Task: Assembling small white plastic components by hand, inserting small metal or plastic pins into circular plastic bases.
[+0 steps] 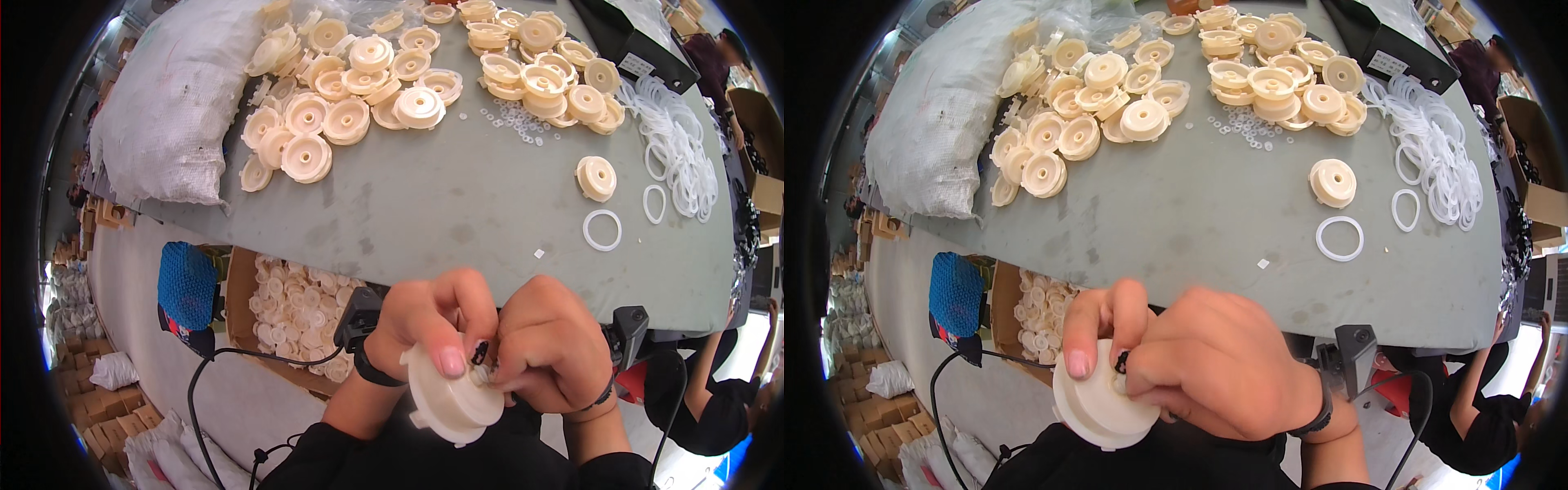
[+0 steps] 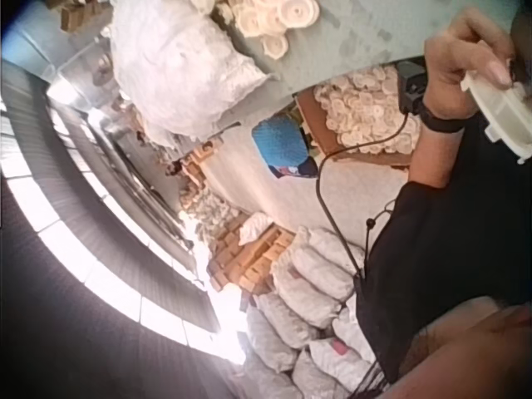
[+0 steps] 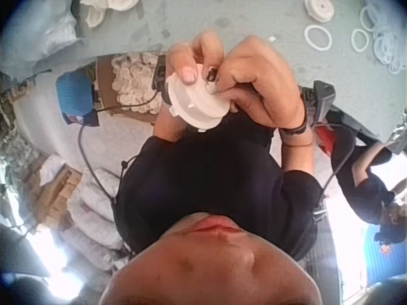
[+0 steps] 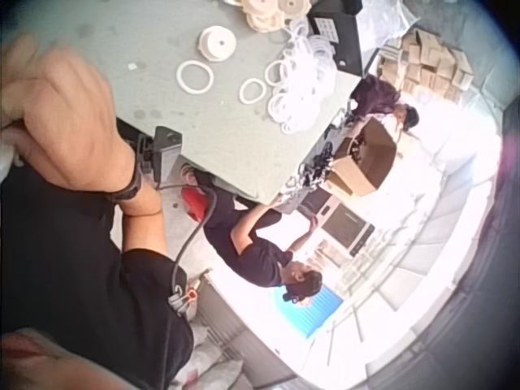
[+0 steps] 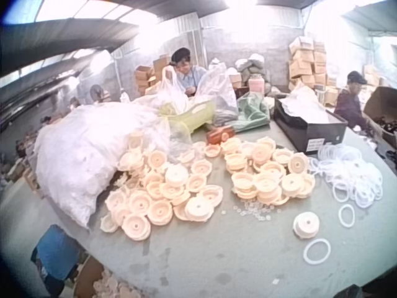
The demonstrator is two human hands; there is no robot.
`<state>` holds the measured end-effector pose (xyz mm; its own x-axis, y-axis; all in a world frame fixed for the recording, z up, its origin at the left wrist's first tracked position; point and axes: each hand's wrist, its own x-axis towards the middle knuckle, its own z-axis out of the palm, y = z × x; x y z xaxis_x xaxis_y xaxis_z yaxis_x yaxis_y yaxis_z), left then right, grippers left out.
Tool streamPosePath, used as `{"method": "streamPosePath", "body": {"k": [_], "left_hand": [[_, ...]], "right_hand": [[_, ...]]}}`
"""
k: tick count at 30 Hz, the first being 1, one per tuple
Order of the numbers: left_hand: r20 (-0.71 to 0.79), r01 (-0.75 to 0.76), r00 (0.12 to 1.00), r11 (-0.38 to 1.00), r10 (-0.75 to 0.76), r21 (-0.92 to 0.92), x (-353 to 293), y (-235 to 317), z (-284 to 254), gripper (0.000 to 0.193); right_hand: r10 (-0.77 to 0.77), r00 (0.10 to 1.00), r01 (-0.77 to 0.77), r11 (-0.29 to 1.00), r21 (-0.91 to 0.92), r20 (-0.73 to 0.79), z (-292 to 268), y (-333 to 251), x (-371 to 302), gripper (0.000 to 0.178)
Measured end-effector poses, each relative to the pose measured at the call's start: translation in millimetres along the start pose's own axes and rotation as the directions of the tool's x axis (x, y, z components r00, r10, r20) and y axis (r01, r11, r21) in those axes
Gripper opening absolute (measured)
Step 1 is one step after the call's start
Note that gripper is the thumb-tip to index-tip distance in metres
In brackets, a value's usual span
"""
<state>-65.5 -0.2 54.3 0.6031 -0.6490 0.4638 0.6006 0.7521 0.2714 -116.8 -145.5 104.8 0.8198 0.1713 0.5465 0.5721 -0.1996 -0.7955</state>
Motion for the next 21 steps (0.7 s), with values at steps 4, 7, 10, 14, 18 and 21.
{"method": "streamPosePath", "body": {"k": [4,7,10,14,18,21], "left_hand": [[0.001,0.003,1.0,0.997,-0.003,0.077,-4,4,2,0.014],[-0.005,0.065,0.998,0.989,-0.064,0.136,-6,15,4,0.015],[-0.003,0.094,0.995,0.985,-0.095,0.141,-3,15,6,0.016],[0.06,0.005,0.998,0.999,-0.008,0.048,-3,12,5,0.015],[0.001,-0.039,0.999,0.998,0.039,0.053,-12,10,3,0.013],[-0.025,-0.03,0.999,1.0,0.029,-0.007,-11,10,4,0.011]], "right_hand": [[-0.116,0.993,0.114,0.989,-0.091,-0.014,4,-1,1,0.027],[-0.125,0.991,0.119,0.989,-0.092,-0.058,10,-2,2,0.026],[-0.159,0.986,0.153,0.98,-0.124,-0.045,6,-2,3,0.023],[-0.267,0.964,0.251,0.923,-0.293,-0.016,8,-2,5,0.021],[-0.194,0.981,0.191,0.951,-0.242,0.011,10,-1,4,0.021],[-0.145,0.989,0.14,0.976,-0.166,-0.015,11,2,3,0.02]]}}
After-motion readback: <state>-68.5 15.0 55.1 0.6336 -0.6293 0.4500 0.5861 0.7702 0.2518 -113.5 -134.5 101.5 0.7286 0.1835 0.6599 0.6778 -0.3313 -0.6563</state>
